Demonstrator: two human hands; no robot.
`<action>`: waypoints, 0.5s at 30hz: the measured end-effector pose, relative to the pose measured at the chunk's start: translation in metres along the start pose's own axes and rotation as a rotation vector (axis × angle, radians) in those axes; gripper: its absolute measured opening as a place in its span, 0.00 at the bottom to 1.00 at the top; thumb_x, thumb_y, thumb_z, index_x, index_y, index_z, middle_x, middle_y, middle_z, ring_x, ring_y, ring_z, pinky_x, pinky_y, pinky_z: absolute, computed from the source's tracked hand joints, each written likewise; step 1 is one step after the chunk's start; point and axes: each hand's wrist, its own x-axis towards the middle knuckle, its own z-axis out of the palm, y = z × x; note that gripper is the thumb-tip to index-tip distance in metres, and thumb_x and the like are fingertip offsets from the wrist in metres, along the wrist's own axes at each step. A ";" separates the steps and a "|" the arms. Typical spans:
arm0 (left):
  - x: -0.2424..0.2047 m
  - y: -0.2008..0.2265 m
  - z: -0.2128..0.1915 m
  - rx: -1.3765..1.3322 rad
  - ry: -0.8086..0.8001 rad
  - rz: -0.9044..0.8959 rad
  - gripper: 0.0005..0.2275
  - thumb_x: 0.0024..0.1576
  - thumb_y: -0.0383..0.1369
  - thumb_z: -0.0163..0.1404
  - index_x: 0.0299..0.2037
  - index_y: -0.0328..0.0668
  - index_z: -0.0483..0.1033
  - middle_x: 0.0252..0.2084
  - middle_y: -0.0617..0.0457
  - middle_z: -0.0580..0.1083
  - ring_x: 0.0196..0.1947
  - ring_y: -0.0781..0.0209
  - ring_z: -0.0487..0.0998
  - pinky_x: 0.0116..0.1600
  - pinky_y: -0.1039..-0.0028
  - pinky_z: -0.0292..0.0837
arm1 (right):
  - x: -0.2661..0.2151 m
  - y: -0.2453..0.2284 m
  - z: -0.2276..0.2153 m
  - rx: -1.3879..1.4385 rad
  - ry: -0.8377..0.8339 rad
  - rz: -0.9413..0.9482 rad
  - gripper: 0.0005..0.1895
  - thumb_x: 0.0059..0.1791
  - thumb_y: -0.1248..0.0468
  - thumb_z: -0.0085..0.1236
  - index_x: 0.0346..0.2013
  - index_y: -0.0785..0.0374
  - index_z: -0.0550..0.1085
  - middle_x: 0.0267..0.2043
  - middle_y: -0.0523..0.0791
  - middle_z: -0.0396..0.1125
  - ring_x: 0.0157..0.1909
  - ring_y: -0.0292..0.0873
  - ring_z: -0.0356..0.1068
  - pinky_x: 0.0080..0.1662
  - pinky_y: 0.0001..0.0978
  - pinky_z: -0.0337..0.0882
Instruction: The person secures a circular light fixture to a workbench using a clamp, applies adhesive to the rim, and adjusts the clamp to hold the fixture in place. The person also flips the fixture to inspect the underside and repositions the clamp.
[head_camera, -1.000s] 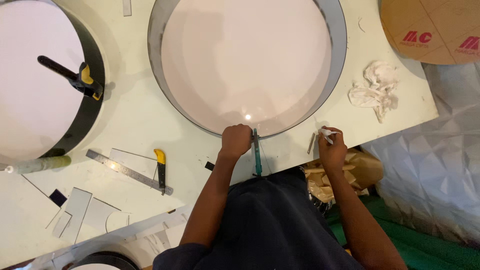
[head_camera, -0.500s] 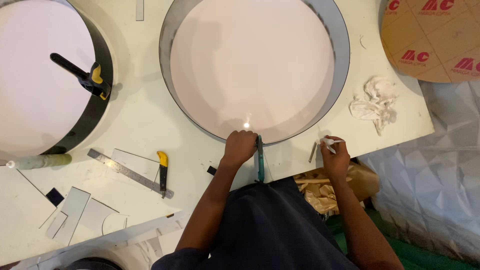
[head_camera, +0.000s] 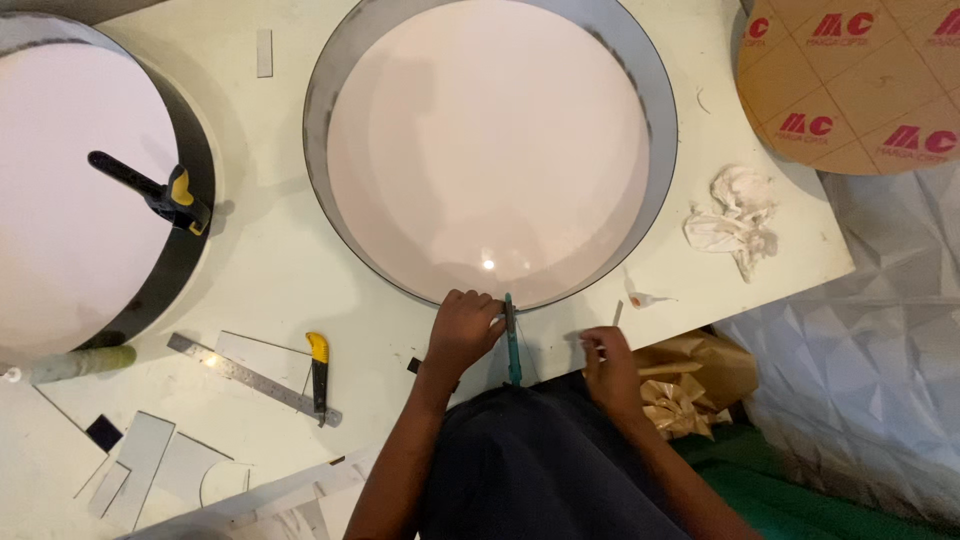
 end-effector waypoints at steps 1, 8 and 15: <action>-0.010 -0.004 0.016 0.067 0.187 0.065 0.07 0.59 0.36 0.57 0.34 0.44 0.76 0.27 0.54 0.70 0.30 0.56 0.76 0.41 0.64 0.70 | -0.002 -0.015 0.005 0.009 -0.043 -0.098 0.10 0.54 0.74 0.52 0.45 0.57 0.76 0.42 0.46 0.69 0.48 0.49 0.74 0.50 0.39 0.74; -0.005 0.000 0.021 0.083 0.396 0.047 0.10 0.57 0.40 0.60 0.29 0.50 0.74 0.23 0.56 0.68 0.27 0.57 0.75 0.37 0.65 0.70 | 0.048 -0.052 0.034 -0.454 -0.128 -0.473 0.23 0.51 0.61 0.58 0.62 0.52 0.70 0.64 0.44 0.65 0.67 0.51 0.62 0.63 0.52 0.62; -0.006 -0.003 0.004 0.038 0.061 0.013 0.12 0.67 0.41 0.45 0.37 0.47 0.78 0.29 0.52 0.75 0.34 0.54 0.79 0.45 0.62 0.69 | 0.066 -0.040 0.045 -0.435 -0.238 -0.453 0.03 0.56 0.56 0.54 0.40 0.45 0.76 0.36 0.34 0.73 0.46 0.35 0.70 0.63 0.49 0.49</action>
